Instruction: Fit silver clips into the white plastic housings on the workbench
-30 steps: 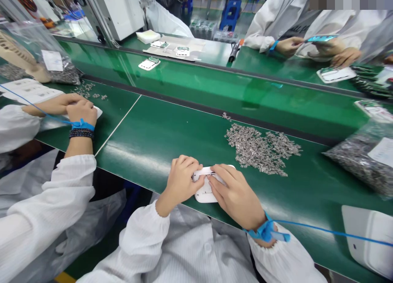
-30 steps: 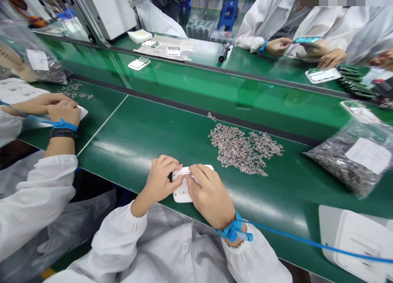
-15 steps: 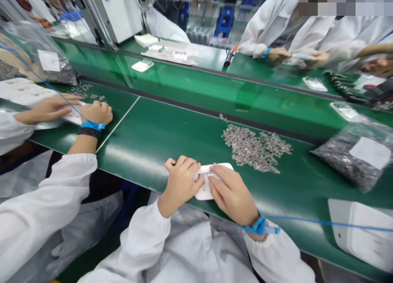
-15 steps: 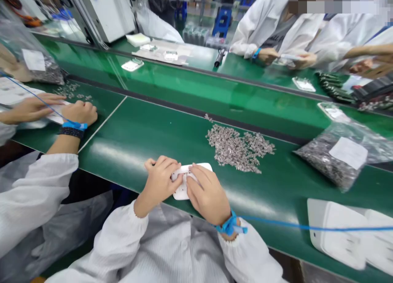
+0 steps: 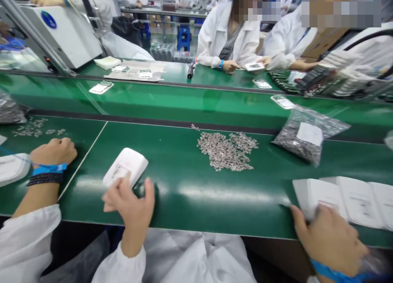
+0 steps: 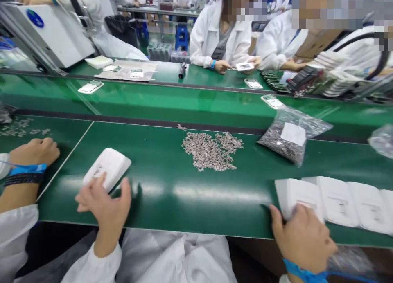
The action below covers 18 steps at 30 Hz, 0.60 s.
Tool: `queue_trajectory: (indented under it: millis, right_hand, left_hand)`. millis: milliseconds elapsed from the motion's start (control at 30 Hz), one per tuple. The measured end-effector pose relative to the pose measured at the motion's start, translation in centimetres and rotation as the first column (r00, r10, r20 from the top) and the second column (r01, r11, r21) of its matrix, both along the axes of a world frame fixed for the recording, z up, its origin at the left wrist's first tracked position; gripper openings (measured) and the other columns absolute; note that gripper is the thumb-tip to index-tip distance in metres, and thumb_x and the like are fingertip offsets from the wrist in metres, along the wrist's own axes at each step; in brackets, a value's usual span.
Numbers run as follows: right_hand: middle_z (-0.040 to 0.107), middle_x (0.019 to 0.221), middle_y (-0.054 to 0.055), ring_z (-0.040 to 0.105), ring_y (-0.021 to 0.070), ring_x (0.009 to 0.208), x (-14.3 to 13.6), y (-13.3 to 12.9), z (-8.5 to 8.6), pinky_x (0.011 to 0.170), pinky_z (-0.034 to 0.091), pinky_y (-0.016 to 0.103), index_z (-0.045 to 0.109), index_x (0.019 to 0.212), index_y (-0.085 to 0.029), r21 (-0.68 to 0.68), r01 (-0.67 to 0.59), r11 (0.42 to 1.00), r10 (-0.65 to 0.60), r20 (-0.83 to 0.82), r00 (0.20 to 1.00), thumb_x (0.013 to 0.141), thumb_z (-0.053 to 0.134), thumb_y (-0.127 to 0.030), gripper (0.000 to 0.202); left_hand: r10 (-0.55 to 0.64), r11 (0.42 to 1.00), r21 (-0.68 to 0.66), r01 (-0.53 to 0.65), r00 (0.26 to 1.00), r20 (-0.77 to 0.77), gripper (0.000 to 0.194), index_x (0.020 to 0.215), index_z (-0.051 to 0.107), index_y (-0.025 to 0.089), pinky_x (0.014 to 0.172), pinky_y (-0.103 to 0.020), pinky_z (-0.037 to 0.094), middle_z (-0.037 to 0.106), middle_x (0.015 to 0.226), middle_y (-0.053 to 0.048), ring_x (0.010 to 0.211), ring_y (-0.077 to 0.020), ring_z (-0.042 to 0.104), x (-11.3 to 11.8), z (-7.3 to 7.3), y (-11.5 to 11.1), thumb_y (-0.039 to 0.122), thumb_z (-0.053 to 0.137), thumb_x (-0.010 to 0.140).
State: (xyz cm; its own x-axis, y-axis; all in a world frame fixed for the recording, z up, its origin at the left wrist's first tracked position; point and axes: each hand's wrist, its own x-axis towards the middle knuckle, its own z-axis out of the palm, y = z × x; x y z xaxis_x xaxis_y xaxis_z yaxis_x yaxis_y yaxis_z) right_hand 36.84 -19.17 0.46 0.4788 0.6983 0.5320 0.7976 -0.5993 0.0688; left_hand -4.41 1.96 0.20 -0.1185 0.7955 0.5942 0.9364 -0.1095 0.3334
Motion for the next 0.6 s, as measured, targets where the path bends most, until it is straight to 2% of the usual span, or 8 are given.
queue_trajectory:
  millis: [67, 167, 233, 300, 367, 433, 533, 600]
  right_hand:
    - [0.068, 0.087, 0.02, 0.063, 0.0359, 0.073, -3.8, 0.7, 0.3, 0.051, 0.034, 0.04, 0.065, 0.109, -0.015, -0.072, -0.058, 0.996, 0.063, 0.073, 0.995, 0.096, 0.052, -0.051, 0.04]
    - [0.067, 0.115, 0.02, 0.065, 0.0364, 0.098, -11.5, 2.7, 1.7, 0.07, 0.051, 0.048, 0.062, 0.115, -0.014, -0.053, -0.392, 0.919, 0.387, -0.075, 0.919, 0.099, 0.047, -0.047, 0.039]
    - [0.062, 0.129, 0.019, 0.062, 0.0331, 0.111, -16.3, 3.9, 2.9, 0.084, 0.054, 0.046, 0.06, 0.124, -0.014, 0.017, -0.553, 0.833, 0.542, -0.227, 0.809, 0.1, 0.048, -0.041, 0.038]
    - [0.06, 0.133, 0.015, 0.06, 0.0262, 0.118, -19.1, 5.2, 4.2, 0.092, 0.055, 0.038, 0.058, 0.127, -0.017, 0.149, -0.674, 0.723, 0.666, -0.411, 0.623, 0.101, 0.046, -0.032, 0.033]
    - [0.064, 0.124, 0.012, 0.062, 0.0218, 0.112, -19.0, 6.6, 5.1, 0.091, 0.055, 0.034, 0.061, 0.117, -0.019, 0.345, -0.655, 0.673, 0.73, -0.45, 0.514, 0.098, 0.046, -0.019, 0.024]
    - [0.068, 0.108, 0.01, 0.063, 0.0205, 0.099, -16.0, 8.3, 5.2, 0.087, 0.054, 0.035, 0.062, 0.108, -0.019, 0.425, -0.594, 0.683, 0.73, -0.365, 0.578, 0.094, 0.05, -0.01, 0.021]
    - [0.067, 0.095, 0.009, 0.063, 0.022, 0.09, -9.5, 11.3, 3.5, 0.082, 0.053, 0.037, 0.064, 0.099, -0.018, 0.256, -0.521, 0.814, 0.576, -0.241, 0.781, 0.096, 0.054, -0.019, 0.011]
    - [0.066, 0.092, 0.009, 0.063, 0.0218, 0.085, -6.2, 12.8, 2.0, 0.077, 0.053, 0.036, 0.066, 0.098, -0.017, 0.191, -0.527, 0.828, 0.56, -0.253, 0.789, 0.098, 0.054, -0.027, 0.015]
  left_hand:
    - [-0.301, 0.953, -0.04, 0.3, 0.954, -0.004, 0.05, 0.133, 0.05, 0.018, 0.099, -0.049, 0.037, 0.057, 0.119, -0.016, 0.114, -0.0329, 0.052, 3.1, -0.3, -1.4, 0.036, 0.063, 0.089]
    - [-0.639, 0.745, -0.164, 0.646, 0.763, 0.102, 0.054, 0.143, 0.041, 0.02, 0.094, -0.043, 0.037, 0.063, 0.115, -0.012, 0.106, -0.0273, 0.056, 6.5, -0.4, -2.8, 0.035, 0.058, 0.094]
    - [-0.767, 0.583, -0.204, 0.787, 0.615, 0.181, 0.062, 0.148, 0.037, 0.023, 0.088, -0.039, 0.04, 0.064, 0.113, -0.009, 0.1, -0.0237, 0.057, 7.3, -0.4, -2.9, 0.043, 0.06, 0.094]
    - [-0.832, 0.463, -0.241, 0.853, 0.512, 0.214, 0.062, 0.147, 0.041, 0.029, 0.085, -0.036, 0.042, 0.063, 0.112, -0.007, 0.097, -0.022, 0.056, 7.2, -0.5, -2.3, 0.047, 0.063, 0.093]
    - [-0.852, 0.411, -0.276, 0.869, 0.474, 0.222, 0.052, 0.143, 0.048, 0.032, 0.085, -0.036, 0.044, 0.062, 0.112, -0.006, 0.099, -0.0218, 0.055, 6.8, -0.6, -1.7, 0.043, 0.062, 0.094]
    - [-0.852, 0.4, -0.302, 0.865, 0.473, 0.226, 0.04, 0.135, 0.056, 0.031, 0.087, -0.037, 0.044, 0.061, 0.112, -0.007, 0.102, -0.0222, 0.053, 6.6, -0.6, -1.4, 0.036, 0.06, 0.096]
    - [-0.843, 0.41, -0.34, 0.847, 0.494, 0.215, 0.03, 0.124, 0.062, 0.028, 0.083, -0.038, 0.043, 0.061, 0.111, -0.006, 0.1, -0.0227, 0.053, 6.8, -0.5, -1.6, 0.032, 0.06, 0.095]
    - [-0.834, 0.428, -0.338, 0.839, 0.51, 0.21, 0.028, 0.121, 0.062, 0.025, 0.081, -0.038, 0.042, 0.061, 0.11, -0.006, 0.1, -0.0228, 0.053, 7.0, -0.4, -1.8, 0.032, 0.061, 0.094]
